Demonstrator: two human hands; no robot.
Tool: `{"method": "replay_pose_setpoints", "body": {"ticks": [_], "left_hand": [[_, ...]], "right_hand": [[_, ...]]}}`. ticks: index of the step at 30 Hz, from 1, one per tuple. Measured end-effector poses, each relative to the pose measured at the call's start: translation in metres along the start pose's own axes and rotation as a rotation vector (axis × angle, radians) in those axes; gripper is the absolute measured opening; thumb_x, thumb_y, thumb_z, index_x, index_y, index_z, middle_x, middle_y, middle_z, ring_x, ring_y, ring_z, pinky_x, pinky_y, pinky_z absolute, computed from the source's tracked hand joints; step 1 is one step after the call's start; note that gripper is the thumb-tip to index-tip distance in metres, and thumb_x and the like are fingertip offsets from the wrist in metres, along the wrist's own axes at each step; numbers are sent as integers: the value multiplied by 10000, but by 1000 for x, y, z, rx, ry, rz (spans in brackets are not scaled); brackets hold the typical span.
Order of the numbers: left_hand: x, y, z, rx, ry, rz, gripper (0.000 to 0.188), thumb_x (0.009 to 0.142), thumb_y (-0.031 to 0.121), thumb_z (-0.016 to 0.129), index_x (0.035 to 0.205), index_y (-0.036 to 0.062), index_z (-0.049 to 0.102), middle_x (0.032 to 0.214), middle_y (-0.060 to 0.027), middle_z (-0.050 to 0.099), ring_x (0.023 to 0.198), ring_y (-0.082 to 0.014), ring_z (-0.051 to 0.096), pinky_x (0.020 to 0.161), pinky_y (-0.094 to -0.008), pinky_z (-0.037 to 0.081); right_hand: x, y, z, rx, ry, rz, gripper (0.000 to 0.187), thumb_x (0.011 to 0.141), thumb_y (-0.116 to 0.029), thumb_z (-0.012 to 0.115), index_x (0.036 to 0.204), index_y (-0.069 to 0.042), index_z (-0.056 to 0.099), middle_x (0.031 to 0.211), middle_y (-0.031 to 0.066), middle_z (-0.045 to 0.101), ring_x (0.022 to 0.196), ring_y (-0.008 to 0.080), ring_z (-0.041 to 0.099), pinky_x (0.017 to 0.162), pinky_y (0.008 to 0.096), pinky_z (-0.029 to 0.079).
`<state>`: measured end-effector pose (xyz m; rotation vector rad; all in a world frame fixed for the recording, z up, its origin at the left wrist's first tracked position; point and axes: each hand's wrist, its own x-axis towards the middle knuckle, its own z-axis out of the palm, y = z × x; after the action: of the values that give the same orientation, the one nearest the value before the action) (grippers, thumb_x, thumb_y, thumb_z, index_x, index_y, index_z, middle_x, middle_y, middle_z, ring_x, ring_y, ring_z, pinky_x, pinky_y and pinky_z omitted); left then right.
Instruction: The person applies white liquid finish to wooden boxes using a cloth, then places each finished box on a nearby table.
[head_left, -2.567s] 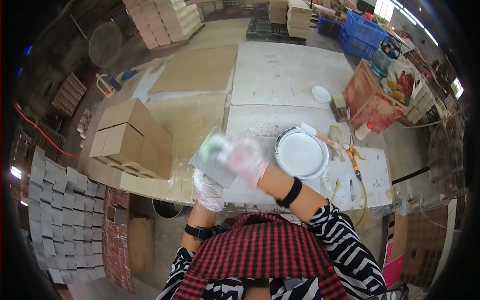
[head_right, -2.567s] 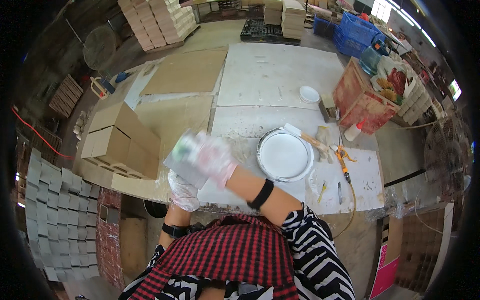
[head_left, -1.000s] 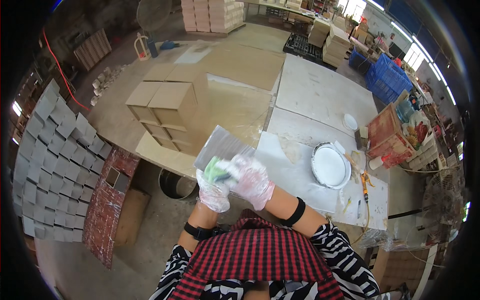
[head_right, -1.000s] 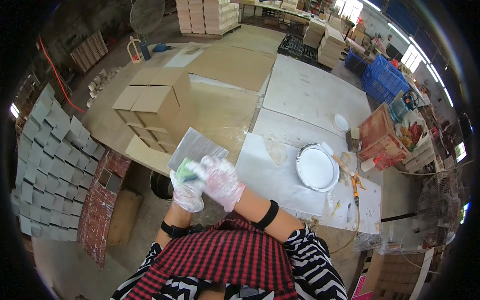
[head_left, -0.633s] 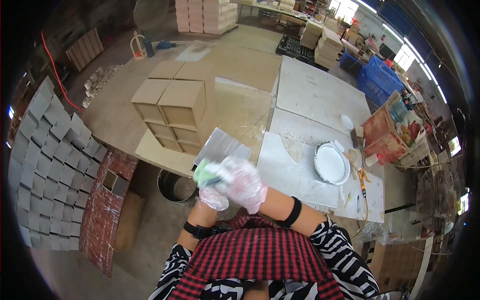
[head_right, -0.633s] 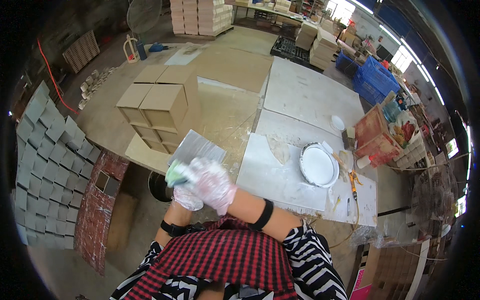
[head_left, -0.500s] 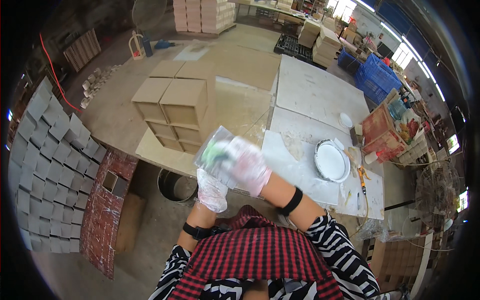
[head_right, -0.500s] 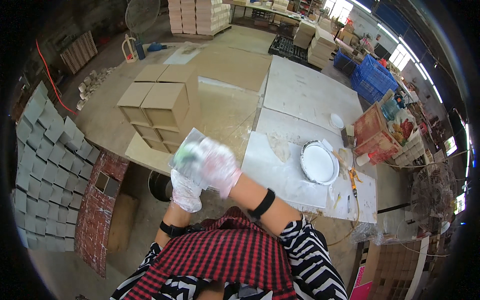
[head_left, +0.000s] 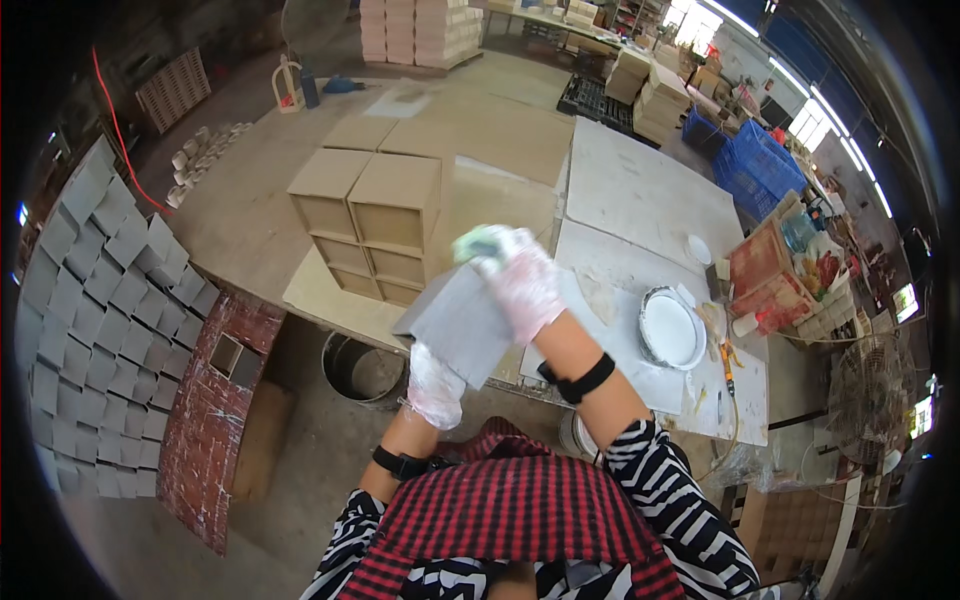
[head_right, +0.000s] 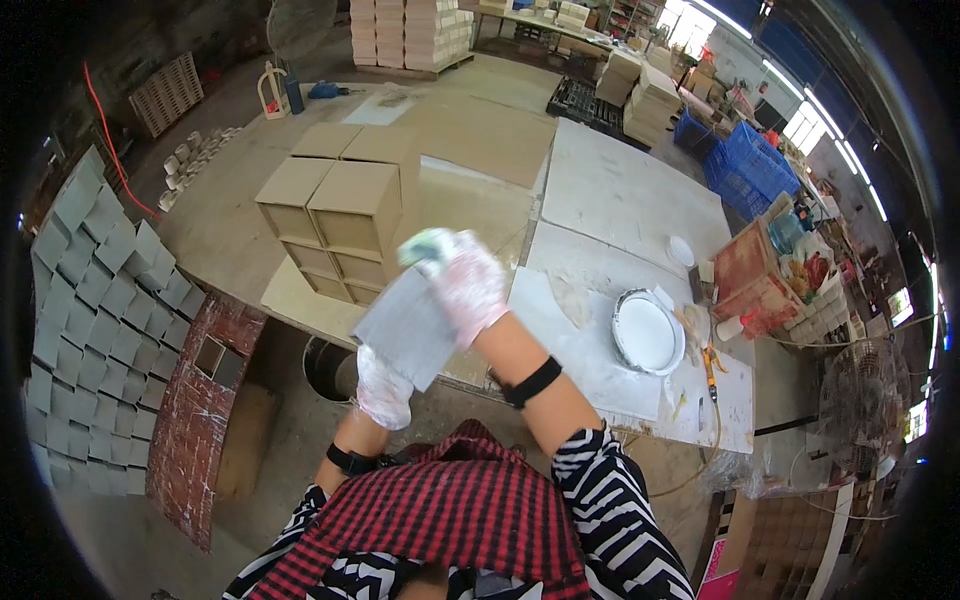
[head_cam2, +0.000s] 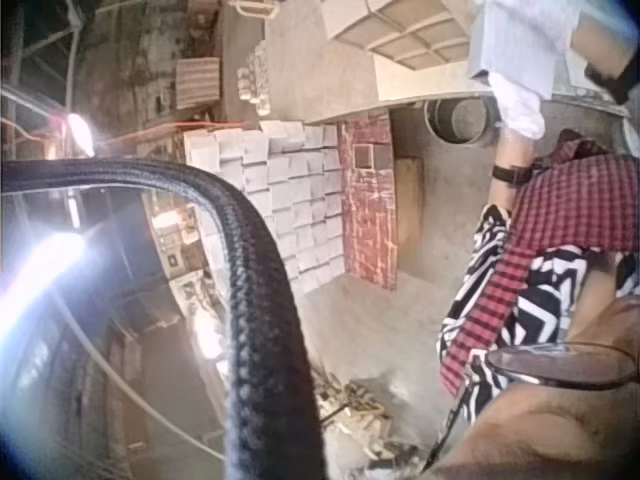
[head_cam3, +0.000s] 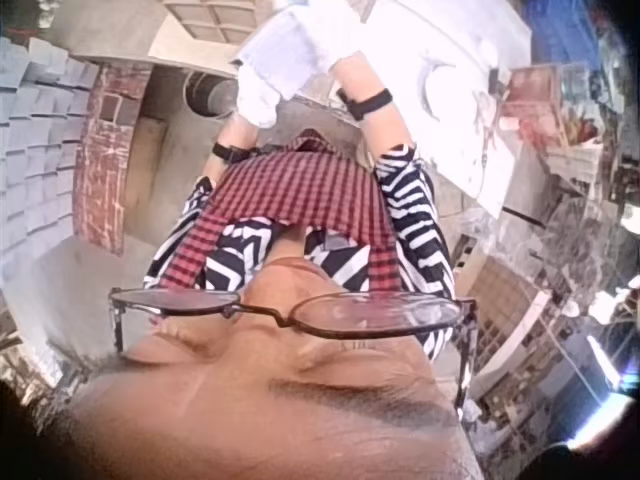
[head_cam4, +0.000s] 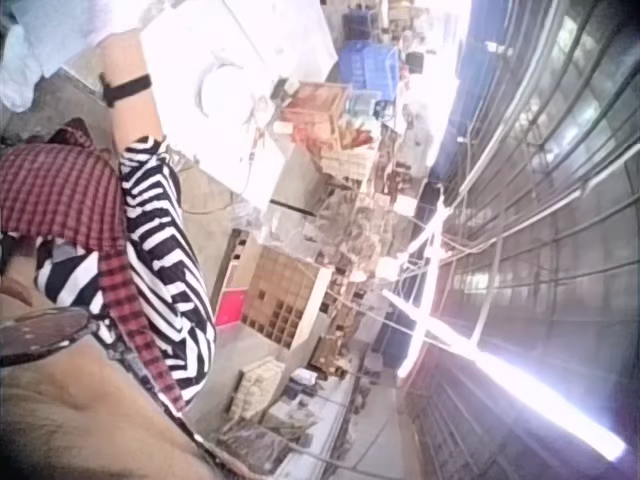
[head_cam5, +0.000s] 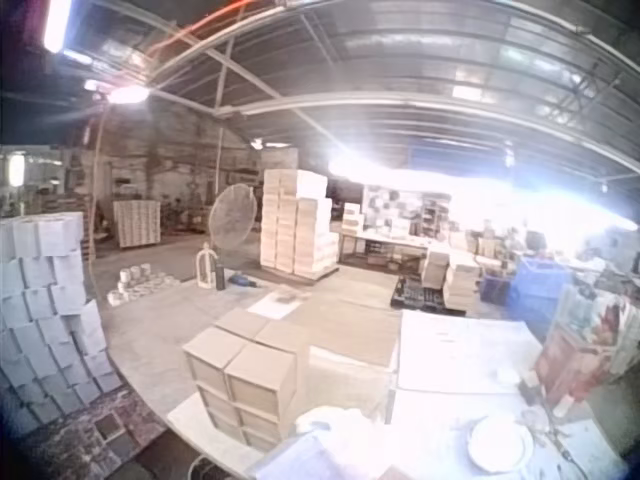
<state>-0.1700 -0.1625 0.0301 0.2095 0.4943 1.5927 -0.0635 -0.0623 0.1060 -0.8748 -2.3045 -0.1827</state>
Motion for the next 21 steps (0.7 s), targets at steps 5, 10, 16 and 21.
{"method": "replay_pose_setpoints", "body": {"ticks": [5,10,16,21], "left_hand": [[6,-1,-13,15,-65,47,429,967,302,343,1330,78,386,1313,-97,460,1186,-266,469,994,-396,398],[28,-16,-49,-361,-470,62,432,968,314,350,1328,77,384,1301,-95,466,1173,-255,478,979,-384,407],[-5,10,-13,100,-71,46,486,958,355,379,1350,69,354,1300,-96,479,1165,-248,495,990,-368,395],[45,-4,-60,937,-231,481,499,935,326,454,1347,63,355,1313,-100,466,1178,-232,484,992,-366,392]], "right_hand": [[-2,-8,0,539,176,302,180,805,-192,575,978,-157,613,951,0,613,896,208,554,780,311,477],[-17,-72,19,100,-72,-214,294,750,-258,596,1037,-196,570,894,68,556,814,211,542,693,308,468],[10,31,26,591,69,564,222,799,-188,620,998,-90,630,1041,34,602,918,198,577,771,277,469],[-18,28,42,1604,259,828,380,892,-205,572,1228,-46,493,1142,56,578,965,136,570,802,247,454]]}}
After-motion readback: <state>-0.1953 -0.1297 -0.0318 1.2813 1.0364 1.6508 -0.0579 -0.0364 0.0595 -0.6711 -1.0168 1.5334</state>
